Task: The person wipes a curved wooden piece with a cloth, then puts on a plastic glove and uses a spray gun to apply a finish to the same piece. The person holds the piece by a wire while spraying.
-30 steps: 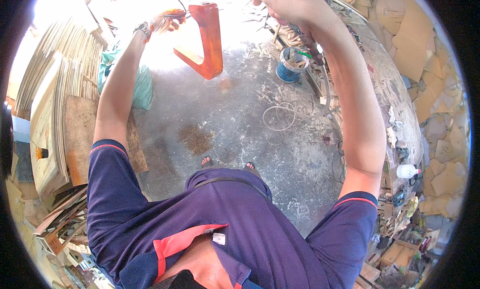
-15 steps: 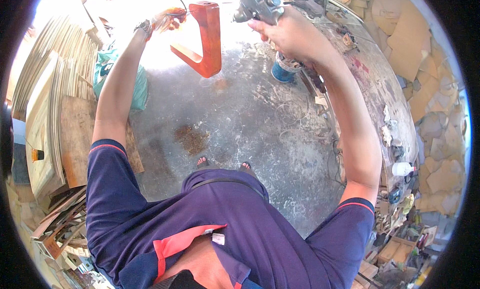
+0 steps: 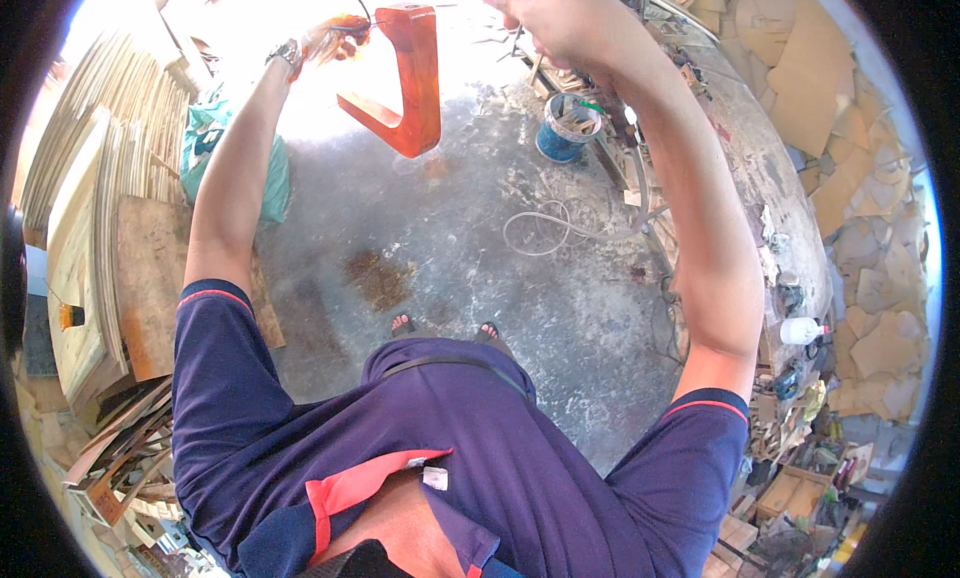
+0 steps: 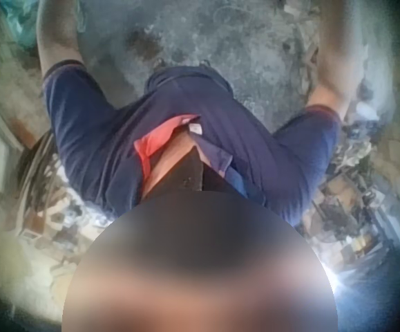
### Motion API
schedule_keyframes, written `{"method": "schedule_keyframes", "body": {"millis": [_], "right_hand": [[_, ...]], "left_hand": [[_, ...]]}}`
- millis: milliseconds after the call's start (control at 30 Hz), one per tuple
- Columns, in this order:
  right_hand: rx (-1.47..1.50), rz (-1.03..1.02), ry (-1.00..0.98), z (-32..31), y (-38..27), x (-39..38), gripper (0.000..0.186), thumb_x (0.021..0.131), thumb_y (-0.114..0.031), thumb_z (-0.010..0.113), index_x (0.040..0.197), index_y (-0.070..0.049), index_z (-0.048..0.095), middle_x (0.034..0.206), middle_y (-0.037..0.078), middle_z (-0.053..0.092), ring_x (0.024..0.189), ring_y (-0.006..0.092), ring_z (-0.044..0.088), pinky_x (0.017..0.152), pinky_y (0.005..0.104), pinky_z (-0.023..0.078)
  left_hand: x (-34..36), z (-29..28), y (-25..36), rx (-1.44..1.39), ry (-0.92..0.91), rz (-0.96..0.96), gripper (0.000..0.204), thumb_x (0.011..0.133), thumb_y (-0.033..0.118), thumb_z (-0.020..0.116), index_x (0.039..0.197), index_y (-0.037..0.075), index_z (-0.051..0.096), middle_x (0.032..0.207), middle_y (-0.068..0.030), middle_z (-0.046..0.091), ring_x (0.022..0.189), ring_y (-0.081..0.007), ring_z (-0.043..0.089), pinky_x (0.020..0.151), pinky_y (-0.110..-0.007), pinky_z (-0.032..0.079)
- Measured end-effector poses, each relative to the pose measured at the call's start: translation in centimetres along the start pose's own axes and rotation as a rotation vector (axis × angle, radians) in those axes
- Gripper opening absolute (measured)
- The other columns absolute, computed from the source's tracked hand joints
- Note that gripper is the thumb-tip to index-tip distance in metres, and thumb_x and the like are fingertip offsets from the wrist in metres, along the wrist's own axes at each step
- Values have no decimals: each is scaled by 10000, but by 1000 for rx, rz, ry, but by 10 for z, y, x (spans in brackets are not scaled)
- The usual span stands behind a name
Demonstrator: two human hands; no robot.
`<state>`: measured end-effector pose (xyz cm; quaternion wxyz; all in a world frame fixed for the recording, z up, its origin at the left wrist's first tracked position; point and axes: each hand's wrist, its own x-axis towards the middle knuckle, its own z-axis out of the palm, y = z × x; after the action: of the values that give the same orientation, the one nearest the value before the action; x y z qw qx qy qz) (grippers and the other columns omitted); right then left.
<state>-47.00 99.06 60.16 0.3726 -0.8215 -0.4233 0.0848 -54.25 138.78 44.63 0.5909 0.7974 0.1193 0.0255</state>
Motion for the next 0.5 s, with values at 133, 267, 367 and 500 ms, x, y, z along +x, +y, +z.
{"method": "schedule_keyframes", "body": {"millis": [133,267,367,500], "right_hand": [[-63,-300,24,9,16,-24,366,961,-385,667,850,-40,619,585,-28,474,519,79,421,501,277,331],[-65,-109,-105,11,21,-53,303,961,-304,669,964,-1,652,717,55,620,671,149,584,635,342,470],[7,51,-223,13,23,-60,311,953,-314,679,945,-5,646,703,31,610,656,128,572,618,328,462],[-23,-191,-36,21,26,-44,328,962,-346,672,892,-27,637,638,-11,546,552,82,475,520,289,375]], "left_hand": [[2,3,3,-24,-16,6,357,946,509,573,909,170,682,889,62,673,721,-57,602,660,-226,448],[2,5,4,33,15,-40,352,945,502,577,900,167,679,876,60,669,709,-62,607,666,-231,456],[0,6,6,30,16,-25,355,938,507,581,907,168,685,881,60,673,708,-65,610,674,-240,464],[-3,10,11,44,28,-18,366,925,527,585,919,178,695,893,63,681,714,-66,608,682,-245,464]]}}
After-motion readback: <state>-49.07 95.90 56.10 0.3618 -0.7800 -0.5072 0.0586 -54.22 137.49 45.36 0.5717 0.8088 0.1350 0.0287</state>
